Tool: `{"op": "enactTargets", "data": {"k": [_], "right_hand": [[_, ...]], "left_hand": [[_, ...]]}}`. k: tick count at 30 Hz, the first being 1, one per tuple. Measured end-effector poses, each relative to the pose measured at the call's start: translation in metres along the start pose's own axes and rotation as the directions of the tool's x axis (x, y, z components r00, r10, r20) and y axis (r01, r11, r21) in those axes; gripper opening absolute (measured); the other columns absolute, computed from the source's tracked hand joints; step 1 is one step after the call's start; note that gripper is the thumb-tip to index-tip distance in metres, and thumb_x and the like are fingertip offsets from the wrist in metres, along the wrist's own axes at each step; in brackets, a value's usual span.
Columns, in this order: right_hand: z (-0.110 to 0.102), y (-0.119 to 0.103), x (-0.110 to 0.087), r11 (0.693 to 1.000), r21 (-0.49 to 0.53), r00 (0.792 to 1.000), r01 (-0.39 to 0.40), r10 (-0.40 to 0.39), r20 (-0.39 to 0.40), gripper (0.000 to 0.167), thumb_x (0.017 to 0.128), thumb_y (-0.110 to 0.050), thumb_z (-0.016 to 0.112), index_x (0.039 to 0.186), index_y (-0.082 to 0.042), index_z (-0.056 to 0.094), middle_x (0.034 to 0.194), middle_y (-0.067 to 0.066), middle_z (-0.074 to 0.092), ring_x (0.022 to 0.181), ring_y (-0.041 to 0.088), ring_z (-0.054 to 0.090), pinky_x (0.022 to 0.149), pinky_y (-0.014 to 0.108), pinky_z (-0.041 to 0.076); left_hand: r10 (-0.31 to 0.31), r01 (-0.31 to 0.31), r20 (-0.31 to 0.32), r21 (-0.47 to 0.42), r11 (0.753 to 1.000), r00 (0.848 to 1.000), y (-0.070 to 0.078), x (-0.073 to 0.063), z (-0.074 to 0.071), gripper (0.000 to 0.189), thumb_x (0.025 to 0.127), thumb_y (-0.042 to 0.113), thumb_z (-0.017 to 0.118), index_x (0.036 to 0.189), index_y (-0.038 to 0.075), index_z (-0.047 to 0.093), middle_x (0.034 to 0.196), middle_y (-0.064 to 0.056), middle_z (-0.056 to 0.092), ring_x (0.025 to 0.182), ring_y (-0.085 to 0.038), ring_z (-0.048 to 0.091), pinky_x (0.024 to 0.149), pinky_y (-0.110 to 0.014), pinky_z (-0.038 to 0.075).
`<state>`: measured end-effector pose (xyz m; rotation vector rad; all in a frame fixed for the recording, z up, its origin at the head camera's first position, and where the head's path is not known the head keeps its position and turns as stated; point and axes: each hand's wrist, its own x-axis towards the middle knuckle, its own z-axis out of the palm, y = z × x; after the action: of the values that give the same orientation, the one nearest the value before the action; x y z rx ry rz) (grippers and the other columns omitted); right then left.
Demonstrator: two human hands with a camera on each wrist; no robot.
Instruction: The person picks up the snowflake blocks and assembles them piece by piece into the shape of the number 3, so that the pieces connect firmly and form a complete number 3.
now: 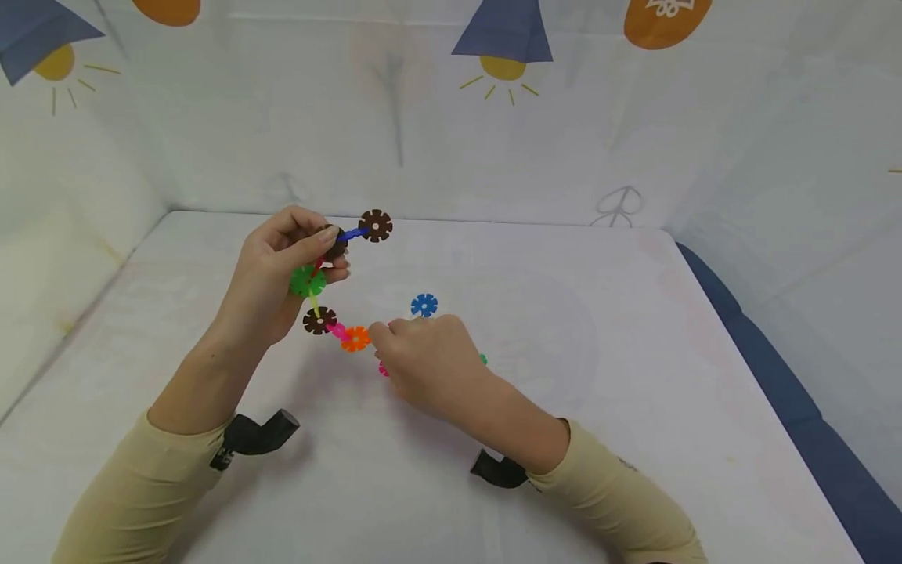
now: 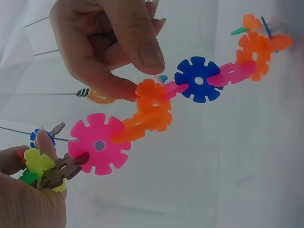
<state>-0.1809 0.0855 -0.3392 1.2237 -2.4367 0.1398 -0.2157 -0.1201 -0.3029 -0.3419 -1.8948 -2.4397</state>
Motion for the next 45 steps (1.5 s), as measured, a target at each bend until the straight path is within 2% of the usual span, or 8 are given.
{"op": "enactTargets", "data": {"k": [6,11,16,26,31,35,41,45], "right_hand": [[0.008,0.000,0.002,0.993,-0.106,0.998,0.051,-0.054,-0.021,0.017,0.078,-0.017,0.080,0.086,-0.011,0.066,0.058,-0.002,0.055,0.045,0.009,0.045,0.042,0.016,0.026],[0.005,0.007,0.004,0.994,-0.091,0.995,0.054,-0.061,-0.082,0.014,0.078,-0.015,0.079,0.086,-0.010,0.069,0.064,-0.001,0.063,0.052,0.011,0.058,0.045,0.016,0.038],[-0.003,0.017,0.005,0.998,-0.055,0.982,0.037,-0.047,-0.185,0.018,0.074,-0.012,0.081,0.089,-0.009,0.071,0.069,0.003,0.067,0.058,0.015,0.064,0.047,0.020,0.045],[-0.011,0.042,0.005,0.966,0.259,0.935,-0.014,0.104,-0.339,0.005,0.084,-0.001,0.076,0.088,-0.003,0.073,0.080,0.007,0.069,0.071,0.019,0.065,0.062,0.025,0.057],[-0.012,0.051,0.004,0.949,0.314,0.912,0.010,0.120,-0.391,0.005,0.085,0.002,0.074,0.086,-0.003,0.072,0.078,0.007,0.068,0.068,0.016,0.061,0.060,0.025,0.055],[-0.014,0.056,0.005,0.932,0.362,0.895,0.020,0.144,-0.422,0.008,0.083,0.006,0.073,0.088,0.000,0.072,0.080,0.007,0.069,0.072,0.016,0.063,0.064,0.024,0.056],[-0.017,0.066,0.005,0.836,0.548,0.878,-0.008,0.268,-0.396,0.008,0.085,0.007,0.070,0.091,0.002,0.073,0.085,0.009,0.073,0.080,0.015,0.069,0.078,0.017,0.056],[-0.017,0.070,0.004,0.705,0.705,0.871,-0.068,0.386,-0.303,0.010,0.087,0.008,0.068,0.095,0.003,0.073,0.088,0.012,0.073,0.081,0.013,0.070,0.079,0.019,0.058]], "left_hand": [[-0.053,0.053,0.003,-0.054,0.997,0.999,0.000,0.002,-0.002,0.004,0.099,0.010,0.058,0.102,0.008,0.058,0.093,-0.004,0.059,0.072,-0.015,0.065,0.076,-0.029,0.062],[-0.083,0.084,0.007,-0.110,0.990,0.996,0.003,0.002,-0.005,0.005,0.100,0.012,0.056,0.103,0.009,0.057,0.094,-0.004,0.058,0.075,-0.014,0.066,0.080,-0.031,0.061],[-0.051,0.052,0.009,-0.121,0.991,0.999,0.008,0.002,-0.008,0.011,0.101,0.019,0.055,0.108,0.011,0.056,0.095,-0.002,0.061,0.084,-0.018,0.069,0.084,-0.031,0.060],[-0.016,0.016,0.011,-0.063,0.998,1.000,0.009,0.004,-0.006,0.023,0.100,0.021,0.057,0.119,0.009,0.059,0.118,-0.004,0.060,0.098,-0.020,0.065,0.090,-0.030,0.057],[-0.028,0.029,0.035,-0.038,0.999,0.999,0.012,0.004,-0.007,0.036,0.099,0.019,0.058,0.133,0.007,0.059,0.141,-0.004,0.051,0.120,-0.029,0.060,0.094,-0.030,0.056],[-0.037,0.042,0.077,-0.061,0.997,0.996,0.013,0.003,-0.007,0.036,0.100,0.019,0.057,0.134,0.005,0.059,0.143,-0.005,0.051,0.124,-0.031,0.057,0.097,-0.031,0.055],[-0.072,0.068,0.120,0.034,0.997,0.990,0.003,0.003,-0.003,0.031,0.100,0.019,0.057,0.127,0.006,0.062,0.130,-0.007,0.059,0.120,-0.028,0.060,0.098,-0.032,0.054],[-0.095,0.073,0.145,0.149,0.986,0.985,-0.004,0.002,0.001,0.030,0.099,0.020,0.058,0.127,0.009,0.063,0.130,-0.010,0.061,0.122,-0.027,0.061,0.101,-0.034,0.053]]}}
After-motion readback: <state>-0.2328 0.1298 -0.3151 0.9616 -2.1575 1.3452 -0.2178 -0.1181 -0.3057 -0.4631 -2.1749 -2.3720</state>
